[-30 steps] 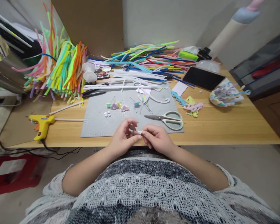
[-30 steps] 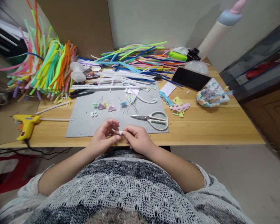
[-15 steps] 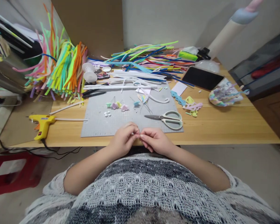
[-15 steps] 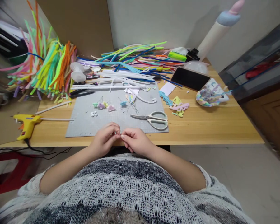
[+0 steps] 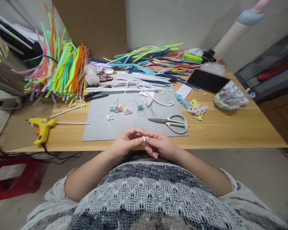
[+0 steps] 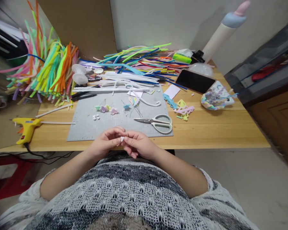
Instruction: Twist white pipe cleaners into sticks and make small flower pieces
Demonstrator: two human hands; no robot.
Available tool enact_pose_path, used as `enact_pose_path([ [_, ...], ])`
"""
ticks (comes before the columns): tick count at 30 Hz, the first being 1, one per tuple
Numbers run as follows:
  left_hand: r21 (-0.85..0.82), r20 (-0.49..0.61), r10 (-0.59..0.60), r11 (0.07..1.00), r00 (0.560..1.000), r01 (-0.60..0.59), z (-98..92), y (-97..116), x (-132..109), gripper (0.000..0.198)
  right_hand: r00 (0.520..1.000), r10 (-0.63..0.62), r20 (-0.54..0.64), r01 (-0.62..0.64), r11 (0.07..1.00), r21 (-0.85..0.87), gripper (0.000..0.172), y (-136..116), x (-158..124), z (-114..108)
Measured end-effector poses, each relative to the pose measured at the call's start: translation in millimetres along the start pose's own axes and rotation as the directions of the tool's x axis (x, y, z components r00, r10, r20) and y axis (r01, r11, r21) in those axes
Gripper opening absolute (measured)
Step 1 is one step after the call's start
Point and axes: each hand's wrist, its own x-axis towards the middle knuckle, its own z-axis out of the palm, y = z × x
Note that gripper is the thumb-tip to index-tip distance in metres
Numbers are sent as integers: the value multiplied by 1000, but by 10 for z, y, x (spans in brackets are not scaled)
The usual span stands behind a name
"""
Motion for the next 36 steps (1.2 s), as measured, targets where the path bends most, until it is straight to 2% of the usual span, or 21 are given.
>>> enact_pose_path([
  [2, 35, -31, 50, 998, 998, -49, 2, -32, 8, 7, 1000, 11, -6, -11, 1000, 14, 27, 29, 13, 2],
  [4, 63, -69, 81, 995, 994, -76, 5, -44, 15, 3, 999, 3, -33, -5, 999, -46, 29, 40, 23, 6],
  [7, 97, -111, 86, 992, 990, -75, 14, -30, 20, 7, 985, -90, -146, 64, 983, -174, 26, 29, 21, 18],
  [10, 124, -167, 23, 992, 986, -2, 30, -14, 17, 11, 921, -265, -286, 177, 937, -301, 19, 23, 3, 35],
  [12, 142, -204, -12, 989, 979, 42, 40, -14, 16, 13, 882, -343, -323, 208, 899, -385, 17, 29, -5, 43],
  [15, 117, -218, -38, 991, 975, 65, 44, -29, 19, 16, 892, -306, -331, 171, 909, -379, 15, 34, 1, 49],
  [17, 2, -188, -84, 996, 979, 86, 41, -47, 27, 19, 901, -252, -353, 152, 946, -287, 18, 22, 10, 49],
  [20, -205, -144, -171, 969, 975, 140, 38, -75, 43, 22, 887, -217, -408, 158, 972, -175, 24, -13, 23, 46],
  [22, -266, -144, -217, 948, 966, 173, 45, -91, 55, 22, 875, -213, -434, 161, 975, -152, 26, -28, 30, 43],
  [31, -259, -129, -264, 940, 956, 224, 112, -158, 84, 15, 854, -269, -445, 136, 942, -307, 24, 69, 30, 26],
  [33, -275, -114, -272, 933, 956, 233, 123, -165, 90, 15, 846, -321, -426, 116, 890, -440, 21, 22, -19, -32],
  [34, -289, -110, -272, 929, 956, 231, 126, -163, 93, 15, 827, -375, -420, 102, 834, -543, 20, -22, -57, -84],
  [36, -319, -110, -262, 923, 959, 215, 124, -148, 97, 14, 755, -522, -397, 26, 629, -777, 20, -138, -155, -239],
])
